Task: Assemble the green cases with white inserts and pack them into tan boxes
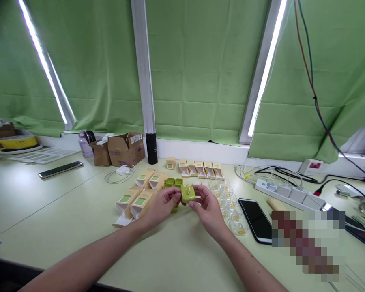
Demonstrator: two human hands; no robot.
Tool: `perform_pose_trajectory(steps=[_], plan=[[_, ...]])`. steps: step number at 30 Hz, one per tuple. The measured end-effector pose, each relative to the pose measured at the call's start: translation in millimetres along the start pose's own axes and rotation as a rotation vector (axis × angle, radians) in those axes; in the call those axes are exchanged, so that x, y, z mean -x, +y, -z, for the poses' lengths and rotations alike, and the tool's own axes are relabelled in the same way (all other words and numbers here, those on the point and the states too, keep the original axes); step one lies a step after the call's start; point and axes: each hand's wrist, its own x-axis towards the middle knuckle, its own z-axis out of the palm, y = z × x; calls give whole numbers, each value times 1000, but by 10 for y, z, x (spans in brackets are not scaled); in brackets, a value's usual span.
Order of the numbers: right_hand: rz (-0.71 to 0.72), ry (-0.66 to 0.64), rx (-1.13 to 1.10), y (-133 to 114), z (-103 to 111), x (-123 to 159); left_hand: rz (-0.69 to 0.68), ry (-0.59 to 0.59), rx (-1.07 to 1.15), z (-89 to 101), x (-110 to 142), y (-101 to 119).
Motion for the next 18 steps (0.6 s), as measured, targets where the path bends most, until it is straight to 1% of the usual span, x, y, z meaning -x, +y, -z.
perform_pose_trajectory(steps=[3, 5, 8, 10, 13, 18], plan=[[-49, -4, -79, -20, 23, -15, -21, 1, -59, -6, 4, -12], [-81, -1, -96, -35, 31, -14, -43, 40, -109, -6, 3, -46], [-114, 14, -109, -45, 30, -6, -107, 99, -184, 5, 8, -102], [-132, 8, -109, -46, 25, -6, -160, 107, -219, 18, 18, -124], [-138, -2, -84, -46, 20, -14, -251, 79, -233, 38, 36, -116], [-157, 29, -63, -20, 14, -32, -349, -24, -307, 56, 54, -38]])
